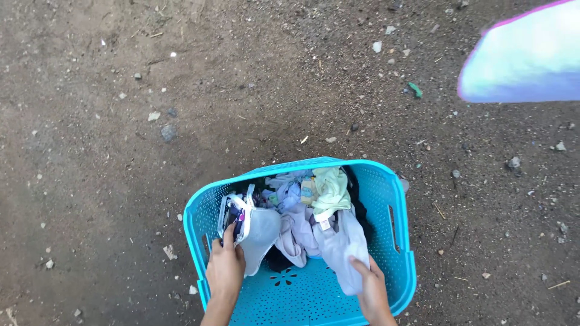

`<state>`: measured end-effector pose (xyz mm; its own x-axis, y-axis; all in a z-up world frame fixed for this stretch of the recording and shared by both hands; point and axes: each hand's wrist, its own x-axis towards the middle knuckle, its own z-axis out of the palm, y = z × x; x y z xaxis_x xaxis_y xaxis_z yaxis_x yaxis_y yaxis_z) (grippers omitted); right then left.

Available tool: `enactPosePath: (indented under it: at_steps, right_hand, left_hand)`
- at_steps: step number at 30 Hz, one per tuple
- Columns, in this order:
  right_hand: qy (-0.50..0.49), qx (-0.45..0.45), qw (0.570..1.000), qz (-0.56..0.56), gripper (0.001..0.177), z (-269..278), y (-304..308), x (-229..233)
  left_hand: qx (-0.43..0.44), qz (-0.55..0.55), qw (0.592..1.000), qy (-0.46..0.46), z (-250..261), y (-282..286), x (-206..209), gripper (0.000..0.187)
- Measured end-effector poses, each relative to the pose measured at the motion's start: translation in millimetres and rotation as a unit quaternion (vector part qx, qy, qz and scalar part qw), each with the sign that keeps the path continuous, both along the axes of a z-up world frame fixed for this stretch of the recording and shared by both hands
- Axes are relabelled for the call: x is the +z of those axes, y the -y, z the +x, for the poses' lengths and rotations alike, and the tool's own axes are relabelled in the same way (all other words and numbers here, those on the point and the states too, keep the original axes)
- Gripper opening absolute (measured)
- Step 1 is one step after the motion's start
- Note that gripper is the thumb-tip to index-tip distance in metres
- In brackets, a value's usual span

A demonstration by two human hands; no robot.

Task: The recorder is hanging various clothing items on a clothesline using hangers.

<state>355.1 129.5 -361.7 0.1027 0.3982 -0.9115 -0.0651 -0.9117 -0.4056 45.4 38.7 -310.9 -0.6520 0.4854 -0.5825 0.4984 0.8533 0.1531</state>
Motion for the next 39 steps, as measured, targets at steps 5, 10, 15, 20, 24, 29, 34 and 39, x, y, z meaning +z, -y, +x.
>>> enactPosePath:
  at_steps: [5, 10, 15, 20, 24, 29, 34, 39]
  right_hand:
    - [-0.034, 0.269, 0.959, 0.078, 0.036, 23.3, 63.3, -52.2]
    - [-0.259, 0.473, 0.840, 0.062, 0.035, -65.3, 69.6, 5.4]
    - [0.044, 0.571, 0.810, 0.122, 0.034, -19.4, 53.8, -140.0]
    - [0.350, 0.305, 0.886, -0.009, 0.054, 74.5, 50.4, -290.9]
    - [0.159, 0.124, 0.971, -0.131, 0.062, 47.7, 27.5, -286.8]
    - [-0.042, -0.108, 0.984, -0.134, 0.051, 35.9, 14.1, -329.4]
    - [0.017, 0.173, 0.984, 0.039, 0.040, -52.5, 9.1, -272.5]
    - [0.103, 0.442, 0.869, 0.197, 0.050, -153.8, 38.0, -139.9]
  left_hand:
    - [0.087, 0.034, 0.996, -0.004, 5.2, -5.9, 1.4, 0.059]
    - [0.038, 0.069, 0.996, -0.035, -11.7, -35.2, 49.8, 0.054]
    - [-0.082, 0.092, 0.990, -0.063, -25.4, -42.4, 54.8, 0.052]
    - [-0.055, -0.015, 0.998, -0.018, -22.6, -44.4, 42.5, 0.053]
    - [-0.041, 0.021, 0.999, -0.019, -21.4, -15.4, -7.1, 0.051]
    - [-0.070, -0.161, 0.983, 0.061, -19.5, 19.7, -62.5, 0.074]
    - [-0.064, -0.213, 0.969, 0.110, -10.2, 40.1, -80.9, 0.075]
    - [-0.074, 0.084, 0.994, -0.011, -14.8, 34.1, -85.3, 0.053]
